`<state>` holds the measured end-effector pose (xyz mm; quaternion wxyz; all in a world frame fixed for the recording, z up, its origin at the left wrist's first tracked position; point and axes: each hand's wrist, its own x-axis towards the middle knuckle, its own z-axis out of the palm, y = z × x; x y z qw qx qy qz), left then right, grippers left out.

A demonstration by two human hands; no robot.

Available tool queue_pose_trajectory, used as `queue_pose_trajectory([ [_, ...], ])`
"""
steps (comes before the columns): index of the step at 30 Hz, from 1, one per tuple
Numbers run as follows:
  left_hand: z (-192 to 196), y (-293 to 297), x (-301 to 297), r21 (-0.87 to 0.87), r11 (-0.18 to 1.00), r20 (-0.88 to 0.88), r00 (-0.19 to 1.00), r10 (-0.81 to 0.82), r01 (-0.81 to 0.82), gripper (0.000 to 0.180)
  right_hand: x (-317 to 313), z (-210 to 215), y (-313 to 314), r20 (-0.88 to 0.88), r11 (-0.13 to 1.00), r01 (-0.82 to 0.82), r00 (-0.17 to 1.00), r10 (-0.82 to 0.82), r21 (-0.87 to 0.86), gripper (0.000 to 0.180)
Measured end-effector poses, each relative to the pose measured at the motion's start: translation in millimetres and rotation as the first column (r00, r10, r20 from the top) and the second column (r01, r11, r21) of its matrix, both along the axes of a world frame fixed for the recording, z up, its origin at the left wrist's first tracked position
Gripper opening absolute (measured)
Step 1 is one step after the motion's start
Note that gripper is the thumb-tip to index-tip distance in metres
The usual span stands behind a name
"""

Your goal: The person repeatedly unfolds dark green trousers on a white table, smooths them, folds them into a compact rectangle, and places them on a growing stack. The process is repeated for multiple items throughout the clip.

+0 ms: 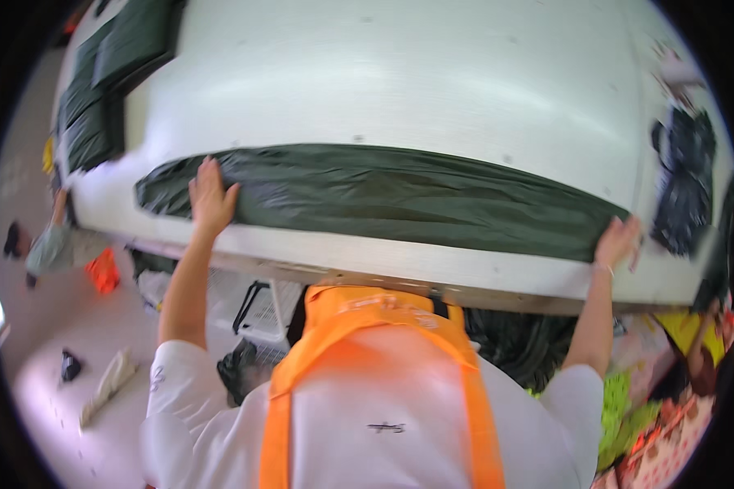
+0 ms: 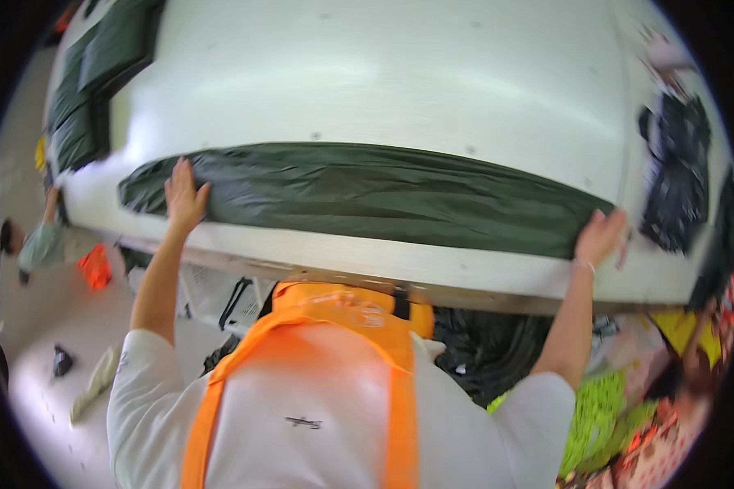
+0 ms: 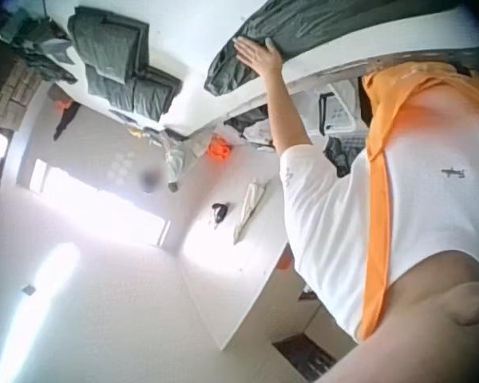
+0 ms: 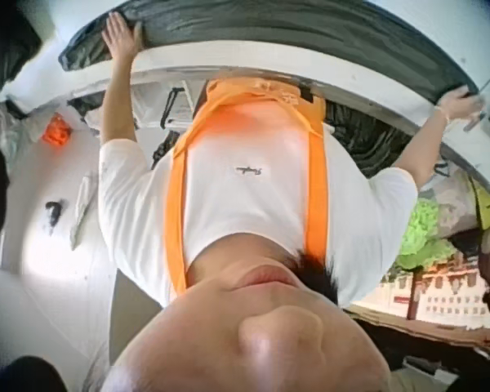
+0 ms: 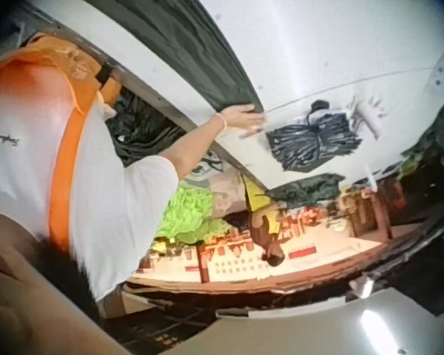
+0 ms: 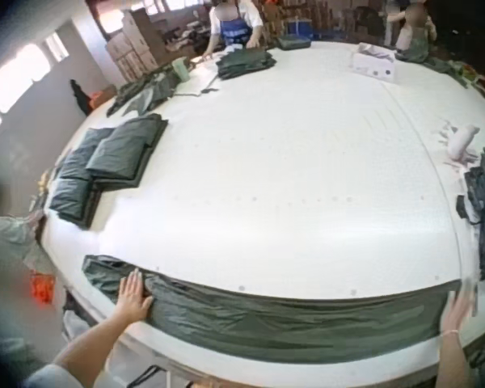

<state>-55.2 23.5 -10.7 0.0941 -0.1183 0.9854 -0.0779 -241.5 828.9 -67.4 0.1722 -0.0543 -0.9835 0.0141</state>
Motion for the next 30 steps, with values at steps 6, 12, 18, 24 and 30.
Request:
queue_pose_trajectory([
  [6,25,186,-39,0.414,0.867,-0.041,0.957,-0.287,0.278,0.075,121,18,-97,0.207,0.321,0.332,0.907,-0.366,-0.887,0.047],
  [12,-3,233,-58,0.381,0.833,-0.202,0.915,-0.35,0.403,0.068,118,33,-214,0.336,-0.179,0.287,0.85,-0.405,-0.941,0.058],
  [18,-17,258,-76,0.467,0.78,-0.348,0.898,-0.27,0.416,0.07,17,80,-182,-0.024,-0.048,-0.066,0.799,-0.601,-0.997,0.025],
  [24,18,218,-96,0.996,-0.044,0.075,0.996,0.043,-0.073,0.073,1,266,-365,-0.648,0.236,-0.605,0.73,-0.218,-0.76,0.031],
  [30,84,-95,31,0.63,-0.773,0.377,0.901,0.214,-0.08,0.106,92,239,-618,-0.538,0.375,-0.781,0.619,0.573,-0.499,0.022],
])
